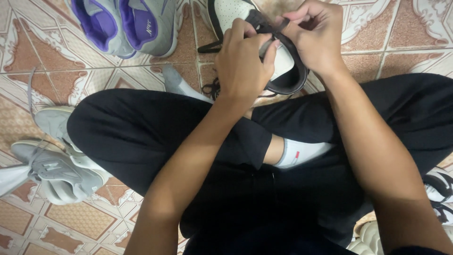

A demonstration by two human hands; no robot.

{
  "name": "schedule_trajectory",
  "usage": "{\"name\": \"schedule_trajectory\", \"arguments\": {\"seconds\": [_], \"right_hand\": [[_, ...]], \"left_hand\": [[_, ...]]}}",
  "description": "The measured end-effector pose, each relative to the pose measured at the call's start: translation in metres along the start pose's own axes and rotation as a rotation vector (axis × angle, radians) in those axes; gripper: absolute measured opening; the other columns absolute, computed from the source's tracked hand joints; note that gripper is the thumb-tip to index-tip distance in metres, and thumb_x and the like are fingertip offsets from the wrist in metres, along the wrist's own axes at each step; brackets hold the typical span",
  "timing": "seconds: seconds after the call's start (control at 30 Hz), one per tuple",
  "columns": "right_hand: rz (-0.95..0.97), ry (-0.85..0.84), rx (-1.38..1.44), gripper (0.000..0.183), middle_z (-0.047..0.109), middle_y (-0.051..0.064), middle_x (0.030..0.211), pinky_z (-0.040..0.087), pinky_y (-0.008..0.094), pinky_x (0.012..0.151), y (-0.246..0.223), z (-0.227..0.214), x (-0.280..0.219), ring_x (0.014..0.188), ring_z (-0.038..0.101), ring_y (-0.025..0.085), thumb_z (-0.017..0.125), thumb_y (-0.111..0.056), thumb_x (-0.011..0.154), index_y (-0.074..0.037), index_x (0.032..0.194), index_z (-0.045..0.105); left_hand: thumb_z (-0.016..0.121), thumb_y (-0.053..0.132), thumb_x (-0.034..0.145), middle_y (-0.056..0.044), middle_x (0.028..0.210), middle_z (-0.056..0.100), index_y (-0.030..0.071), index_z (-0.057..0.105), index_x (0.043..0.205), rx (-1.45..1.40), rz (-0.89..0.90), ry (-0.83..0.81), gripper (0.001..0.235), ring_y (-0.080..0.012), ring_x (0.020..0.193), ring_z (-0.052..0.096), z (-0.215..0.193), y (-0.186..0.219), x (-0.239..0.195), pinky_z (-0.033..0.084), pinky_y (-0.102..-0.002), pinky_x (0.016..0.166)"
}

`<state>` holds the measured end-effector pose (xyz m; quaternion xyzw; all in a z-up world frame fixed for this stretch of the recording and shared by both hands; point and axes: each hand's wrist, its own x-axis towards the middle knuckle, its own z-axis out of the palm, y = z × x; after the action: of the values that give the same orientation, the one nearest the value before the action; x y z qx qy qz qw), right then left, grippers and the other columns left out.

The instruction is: The person is sitting on the floor and threading laces through the eyelets of a sneaker.

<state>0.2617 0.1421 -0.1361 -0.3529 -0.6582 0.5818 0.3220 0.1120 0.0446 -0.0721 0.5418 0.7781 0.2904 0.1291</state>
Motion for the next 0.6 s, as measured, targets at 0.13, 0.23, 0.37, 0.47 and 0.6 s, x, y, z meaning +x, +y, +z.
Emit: {"name": "schedule_trajectory", "arguments": {"seconds": [0.13,0.23,0.37,0.47,0.6], "right_hand": [[0.079,-0.029,-0.05,0.008,0.069,0.012,0.093,0.049,0.02,0.069,0.0,-0.009,-0.001,0.074,0.056,0.01,0.077,0.017,0.104,0.01,0.105,0.072],[0.108,-0.073,-0.048,0.006,0.073,0.014,0.098,0.052,0.021,0.072,-0.009,-0.009,-0.001,0.079,0.062,0.011,0.077,0.015,0.106,0.01,0.106,0.073],[0.203,-0.082,-0.062,0.007,0.074,0.011,0.101,0.054,0.019,0.074,-0.018,-0.008,0.001,0.081,0.062,0.008,0.078,0.011,0.103,0.008,0.108,0.075],[0.297,-0.073,-0.08,0.004,0.074,0.008,0.099,0.053,0.017,0.071,-0.033,-0.005,0.001,0.079,0.062,0.007,0.078,0.004,0.104,0.004,0.107,0.076],[0.06,-0.012,-0.261,0.006,0.074,0.016,0.094,0.054,0.024,0.07,-0.051,0.013,-0.01,0.075,0.062,0.015,0.075,0.01,0.108,0.016,0.108,0.076]], "left_hand": [[0.079,0.022,0.082,-0.005,0.097,0.053,0.009,0.082,0.09,-0.012,-0.019,0.005,0.015,-0.0248,0.083,0.058,0.002,-0.002,0.001,0.051,-0.039,0.064],[0.079,0.018,0.081,-0.004,0.096,0.052,0.009,0.081,0.087,-0.02,-0.014,0.006,0.011,-0.0236,0.081,0.057,0.005,-0.003,0.001,0.051,-0.038,0.062],[0.081,0.017,0.08,-0.003,0.094,0.05,0.009,0.079,0.084,-0.022,0.003,0.041,0.009,-0.022,0.081,0.057,0.007,-0.003,0.001,0.051,-0.037,0.062],[0.079,0.016,0.08,-0.003,0.094,0.05,0.008,0.079,0.082,-0.054,0.014,0.047,0.008,-0.0228,0.082,0.056,0.007,-0.002,0.002,0.052,-0.037,0.065],[0.077,0.014,0.077,-0.005,0.097,0.046,0.009,0.073,0.073,-0.07,-0.008,0.016,0.008,-0.0265,0.086,0.056,0.005,-0.003,0.003,0.054,-0.041,0.065]]}}
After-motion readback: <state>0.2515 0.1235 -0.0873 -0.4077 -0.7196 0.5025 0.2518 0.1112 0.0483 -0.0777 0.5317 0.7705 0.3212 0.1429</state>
